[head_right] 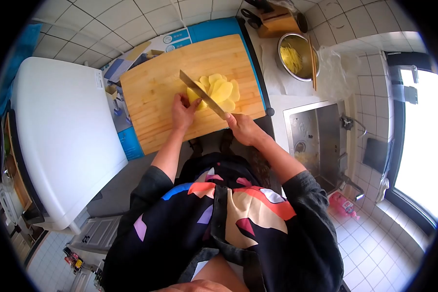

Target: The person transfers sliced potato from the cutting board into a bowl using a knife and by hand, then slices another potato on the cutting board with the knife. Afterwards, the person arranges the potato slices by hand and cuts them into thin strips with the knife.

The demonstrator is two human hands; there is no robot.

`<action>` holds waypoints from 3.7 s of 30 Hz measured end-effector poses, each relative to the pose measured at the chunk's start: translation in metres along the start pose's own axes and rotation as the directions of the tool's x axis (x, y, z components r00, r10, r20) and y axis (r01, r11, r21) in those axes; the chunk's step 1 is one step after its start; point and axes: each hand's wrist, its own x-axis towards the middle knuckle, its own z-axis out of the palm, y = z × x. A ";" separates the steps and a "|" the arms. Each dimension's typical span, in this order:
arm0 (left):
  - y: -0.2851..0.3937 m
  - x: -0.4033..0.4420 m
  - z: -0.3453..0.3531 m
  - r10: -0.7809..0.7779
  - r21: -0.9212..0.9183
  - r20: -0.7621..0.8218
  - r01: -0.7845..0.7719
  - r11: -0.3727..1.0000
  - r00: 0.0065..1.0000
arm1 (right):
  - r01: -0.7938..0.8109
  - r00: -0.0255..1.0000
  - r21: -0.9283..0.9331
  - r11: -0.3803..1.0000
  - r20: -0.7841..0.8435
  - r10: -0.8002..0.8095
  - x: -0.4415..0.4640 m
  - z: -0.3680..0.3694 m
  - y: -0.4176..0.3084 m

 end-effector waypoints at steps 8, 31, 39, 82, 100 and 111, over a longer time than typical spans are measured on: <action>0.011 -0.001 -0.003 0.004 0.040 0.006 -0.004 0.999 1.000 | 0.065 0.998 -0.019 0.998 -0.016 -0.065 -0.005 -0.003 0.001; 0.006 -0.001 -0.002 0.076 0.046 0.001 -0.076 0.996 0.997 | 0.178 0.981 -0.099 0.979 -0.065 -0.185 0.029 0.016 0.014; -0.011 0.004 0.003 0.029 -0.019 0.012 -0.029 0.999 1.000 | 0.099 0.995 -0.029 0.995 0.012 -0.098 0.006 -0.005 0.003; 0.027 -0.013 0.015 -0.172 0.027 -0.190 0.181 0.983 0.967 | 0.138 0.975 -0.127 0.982 -0.157 -0.158 0.028 0.029 0.007; 0.025 -0.013 0.016 -0.151 0.132 -0.220 0.182 0.974 0.964 | 0.179 0.981 -0.013 0.984 -0.074 -0.179 -0.007 0.005 -0.002; 0.022 -0.012 0.016 -0.174 0.094 -0.179 0.193 0.977 0.968 | 0.203 0.968 -0.048 0.978 -0.144 -0.208 0.026 0.028 0.009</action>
